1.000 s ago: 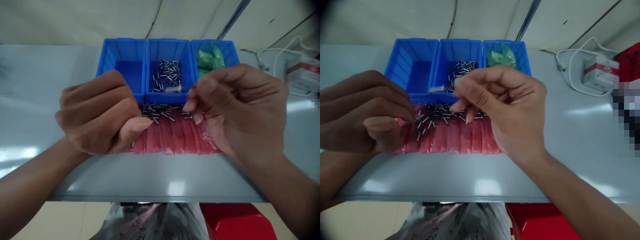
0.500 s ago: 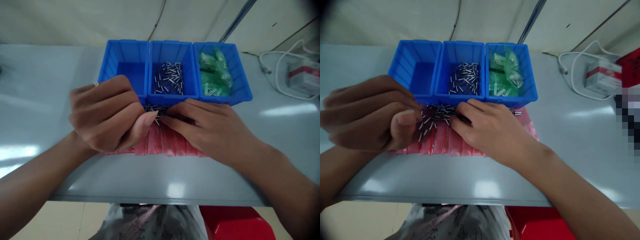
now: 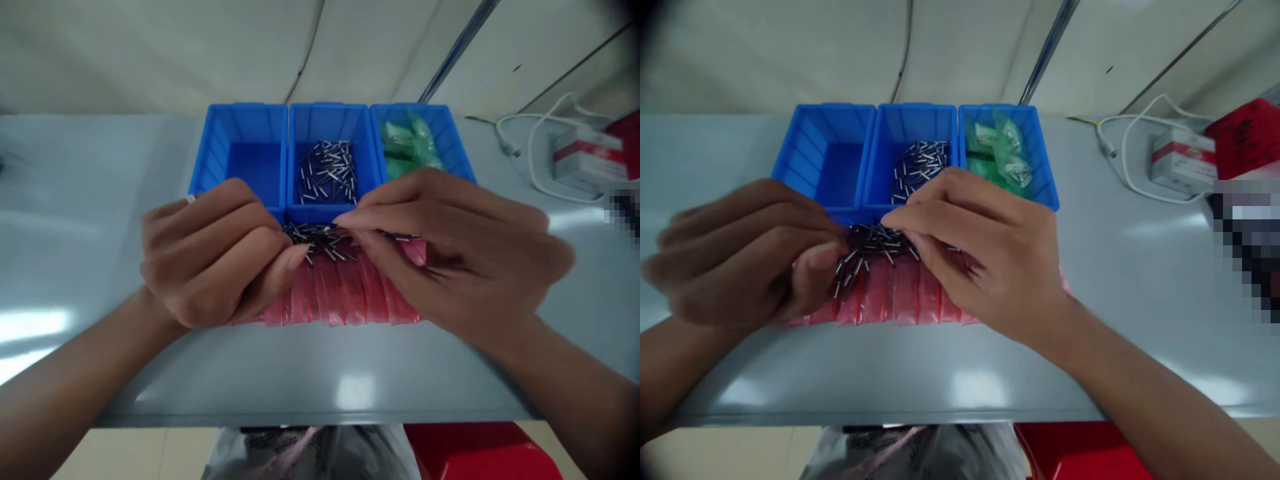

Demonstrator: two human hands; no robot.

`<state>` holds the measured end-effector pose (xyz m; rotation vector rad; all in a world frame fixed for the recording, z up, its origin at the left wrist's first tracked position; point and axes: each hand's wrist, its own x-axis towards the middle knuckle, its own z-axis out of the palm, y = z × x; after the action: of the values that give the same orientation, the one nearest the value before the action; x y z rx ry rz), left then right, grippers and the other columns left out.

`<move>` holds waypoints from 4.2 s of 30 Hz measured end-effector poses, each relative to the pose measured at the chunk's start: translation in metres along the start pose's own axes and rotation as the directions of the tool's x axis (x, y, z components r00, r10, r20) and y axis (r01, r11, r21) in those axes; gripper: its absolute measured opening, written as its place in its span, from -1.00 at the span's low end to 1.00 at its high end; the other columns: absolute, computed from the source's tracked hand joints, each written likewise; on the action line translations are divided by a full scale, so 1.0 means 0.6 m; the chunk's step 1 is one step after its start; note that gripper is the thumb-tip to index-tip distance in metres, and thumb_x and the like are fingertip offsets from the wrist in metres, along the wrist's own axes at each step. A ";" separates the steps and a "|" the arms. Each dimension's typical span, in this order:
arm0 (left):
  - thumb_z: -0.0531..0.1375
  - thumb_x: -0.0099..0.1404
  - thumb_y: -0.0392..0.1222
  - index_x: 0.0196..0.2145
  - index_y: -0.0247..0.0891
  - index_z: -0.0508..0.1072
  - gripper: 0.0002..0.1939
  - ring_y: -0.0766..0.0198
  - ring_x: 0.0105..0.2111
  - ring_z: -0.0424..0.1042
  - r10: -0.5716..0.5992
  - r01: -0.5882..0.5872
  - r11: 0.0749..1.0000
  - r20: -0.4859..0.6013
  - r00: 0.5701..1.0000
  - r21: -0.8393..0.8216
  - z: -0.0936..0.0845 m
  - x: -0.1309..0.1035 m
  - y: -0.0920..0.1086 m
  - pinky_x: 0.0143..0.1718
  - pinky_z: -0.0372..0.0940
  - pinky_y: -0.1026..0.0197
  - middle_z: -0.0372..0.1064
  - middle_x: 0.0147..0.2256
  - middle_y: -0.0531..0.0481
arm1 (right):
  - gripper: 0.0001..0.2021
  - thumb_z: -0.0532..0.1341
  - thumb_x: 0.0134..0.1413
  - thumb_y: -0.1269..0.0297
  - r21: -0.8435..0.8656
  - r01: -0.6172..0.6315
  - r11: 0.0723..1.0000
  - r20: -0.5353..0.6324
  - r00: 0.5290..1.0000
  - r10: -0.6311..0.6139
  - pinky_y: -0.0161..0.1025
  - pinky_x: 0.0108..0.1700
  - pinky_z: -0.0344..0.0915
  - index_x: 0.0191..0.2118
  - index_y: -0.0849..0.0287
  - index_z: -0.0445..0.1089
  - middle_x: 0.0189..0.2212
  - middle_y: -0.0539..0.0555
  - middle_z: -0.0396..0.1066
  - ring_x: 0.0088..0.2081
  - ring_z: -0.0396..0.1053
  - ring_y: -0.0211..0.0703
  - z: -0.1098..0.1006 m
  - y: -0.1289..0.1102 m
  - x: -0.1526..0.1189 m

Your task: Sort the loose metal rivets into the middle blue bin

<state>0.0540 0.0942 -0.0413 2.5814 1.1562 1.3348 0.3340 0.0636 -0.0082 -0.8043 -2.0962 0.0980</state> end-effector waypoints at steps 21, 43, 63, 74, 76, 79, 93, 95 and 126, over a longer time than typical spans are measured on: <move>0.14 0.68 -0.11 -0.14 -0.22 0.54 -0.76 0.28 -0.44 0.47 0.369 -0.360 0.920 -0.032 0.929 0.155 -0.007 0.021 0.029 -0.41 0.28 0.15 0.48 -0.41 0.05 | -0.76 0.54 0.18 0.54 0.674 -0.301 0.675 -0.064 0.886 0.460 -0.28 -0.09 0.79 -0.09 0.08 0.73 -0.24 -0.07 0.74 -0.27 0.75 -0.16 0.023 -0.011 0.009; 0.39 0.41 -0.37 0.02 -0.40 0.60 -0.76 -0.24 0.07 0.67 0.336 -0.352 0.913 0.112 0.935 0.205 -0.002 0.029 0.016 -0.02 0.62 -0.14 0.66 0.06 -0.26 | -0.70 0.10 0.60 0.47 -0.220 0.403 0.888 0.472 0.841 -0.265 -0.12 0.00 0.61 0.06 0.24 0.62 -0.06 0.14 0.68 -0.04 0.62 -0.05 0.014 0.010 -0.008; 0.35 0.53 -0.35 0.26 -0.29 0.55 -0.61 -0.04 0.35 0.56 0.312 -0.348 0.917 0.193 0.930 0.196 0.002 0.018 0.004 0.37 0.61 -0.12 0.59 0.25 -0.22 | -0.70 0.10 0.59 0.47 -0.250 0.368 0.895 0.432 0.870 -0.238 -0.13 -0.03 0.52 0.06 0.20 0.62 -0.09 0.12 0.65 -0.09 0.55 -0.08 0.028 0.009 -0.015; 0.32 0.57 -0.34 0.23 -0.20 0.55 -0.67 0.07 0.37 0.54 0.279 -0.309 0.936 0.178 0.943 0.167 0.001 0.014 0.008 0.42 0.57 -0.05 0.60 0.26 -0.17 | -0.73 0.15 0.56 0.48 -0.239 0.302 0.923 0.418 0.890 -0.183 -0.07 -0.04 0.49 0.06 0.23 0.62 -0.03 0.15 0.65 -0.06 0.53 -0.04 0.031 0.005 -0.021; 0.35 0.54 -0.35 0.17 -0.27 0.58 -0.71 0.05 0.36 0.55 0.291 -0.314 0.938 0.160 0.943 0.148 0.002 0.015 0.007 0.42 0.57 -0.01 0.62 0.22 -0.20 | -0.71 0.13 0.55 0.50 -0.230 0.286 0.930 0.445 0.881 -0.161 -0.04 -0.04 0.50 0.11 0.27 0.60 -0.02 0.19 0.66 -0.06 0.53 -0.02 0.033 0.005 -0.022; 0.34 0.54 -0.35 0.13 -0.19 0.59 -0.74 0.06 0.36 0.56 0.262 -0.284 0.949 0.163 0.951 0.134 0.002 0.016 0.006 0.42 0.57 0.00 0.63 0.21 -0.14 | -0.71 0.14 0.53 0.51 -0.206 0.253 0.945 0.375 0.913 -0.163 -0.04 -0.06 0.53 0.10 0.28 0.61 -0.08 0.19 0.65 -0.11 0.52 -0.04 0.038 0.003 -0.023; 0.30 0.51 -0.35 0.14 -0.26 0.52 -0.72 -0.03 0.06 0.70 0.365 -0.384 0.912 0.140 0.921 0.146 -0.008 0.026 0.030 0.06 0.65 -0.08 0.68 0.02 -0.14 | -0.70 0.25 0.45 0.57 0.019 -0.005 1.000 0.112 0.994 0.003 -0.12 -0.03 0.61 0.10 0.09 0.59 -0.08 0.09 0.65 -0.10 0.62 -0.18 0.009 -0.007 -0.001; 0.34 0.47 -0.35 0.10 -0.32 0.53 -0.73 -0.07 -0.02 0.71 0.428 -0.441 0.882 0.112 0.897 0.167 -0.008 0.027 0.029 -0.07 0.64 -0.07 0.68 -0.04 -0.16 | -0.72 0.27 0.44 0.56 0.073 -0.078 0.994 0.116 0.991 0.069 -0.11 0.02 0.64 0.09 0.08 0.58 -0.10 0.07 0.66 -0.08 0.65 -0.15 0.009 -0.012 0.001; 0.41 0.45 -0.27 0.06 -0.26 0.56 -0.74 -0.03 -0.17 0.72 0.457 -0.464 0.859 0.087 0.885 0.218 -0.016 0.022 0.027 -0.28 0.63 -0.06 0.68 -0.13 -0.06 | -0.87 0.48 0.28 0.46 0.531 -0.411 0.741 0.026 0.882 0.471 -0.08 -0.23 0.78 -0.20 0.04 0.67 -0.31 -0.05 0.72 -0.30 0.73 -0.05 0.009 -0.023 0.012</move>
<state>0.0618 0.0877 -0.0207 3.1891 0.7480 1.2760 0.3196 0.0579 -0.0019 -0.9193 -1.6066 0.8349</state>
